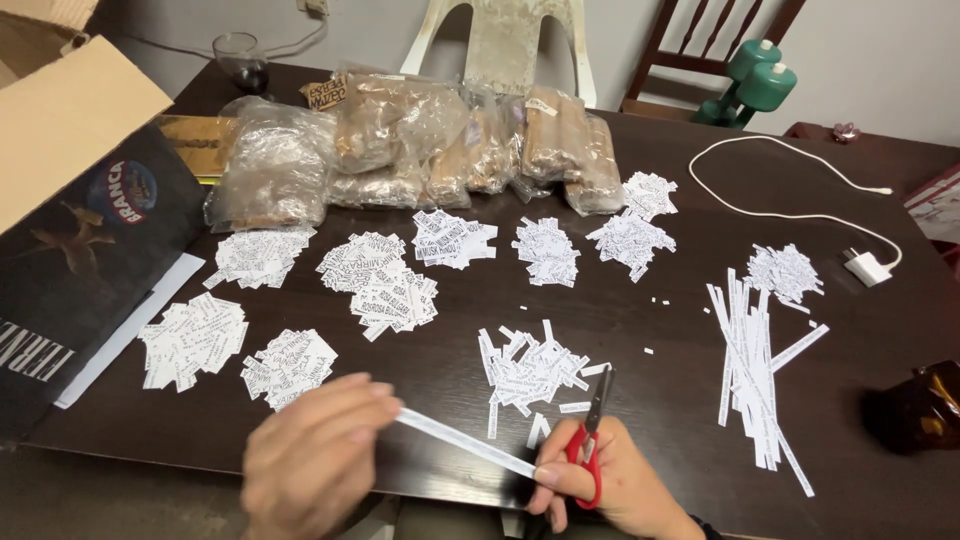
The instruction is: Cutting long strips of paper into smaller rectangular pieces using scissors.
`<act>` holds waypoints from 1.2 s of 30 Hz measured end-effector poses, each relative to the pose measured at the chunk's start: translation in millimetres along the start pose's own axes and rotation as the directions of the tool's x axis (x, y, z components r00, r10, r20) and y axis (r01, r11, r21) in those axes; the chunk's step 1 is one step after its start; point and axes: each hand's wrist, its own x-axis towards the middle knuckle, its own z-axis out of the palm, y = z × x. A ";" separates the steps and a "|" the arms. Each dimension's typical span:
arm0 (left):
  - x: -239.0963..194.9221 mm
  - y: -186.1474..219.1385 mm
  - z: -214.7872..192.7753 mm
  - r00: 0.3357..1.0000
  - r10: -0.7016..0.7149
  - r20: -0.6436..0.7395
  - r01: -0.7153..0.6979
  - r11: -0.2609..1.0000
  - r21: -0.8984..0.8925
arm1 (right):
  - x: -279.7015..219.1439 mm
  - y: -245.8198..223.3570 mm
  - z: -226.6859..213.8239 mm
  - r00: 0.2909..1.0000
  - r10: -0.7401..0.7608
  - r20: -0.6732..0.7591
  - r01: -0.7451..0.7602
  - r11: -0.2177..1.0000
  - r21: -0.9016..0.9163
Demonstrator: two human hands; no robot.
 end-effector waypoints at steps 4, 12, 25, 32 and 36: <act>-21.8 31.8 30.7 0.787 -0.484 -0.383 0.465 0.873 -0.147 | -0.6 -5.4 0.3 0.999 -0.007 -0.053 0.006 1.000 -0.026; -74.5 90.8 132.6 -0.229 -0.956 0.183 0.769 -0.293 -0.568 | 5.1 -20.3 2.2 0.999 0.006 0.038 0.000 0.987 -0.161; -16.1 63.6 116.3 0.260 -0.902 0.346 0.808 0.007 -0.589 | -12.4 -18.1 -40.5 0.941 -0.185 -0.284 0.119 0.965 -0.235; 1.3 59.0 130.1 0.170 -0.957 0.233 0.780 -0.013 -0.626 | -39.2 41.3 -49.6 0.989 -0.046 -0.139 0.049 0.999 0.020; 7.5 62.5 140.1 0.045 -0.960 0.276 0.817 -0.123 -0.563 | -40.9 56.8 -22.2 0.939 0.234 -0.254 -0.231 0.972 0.042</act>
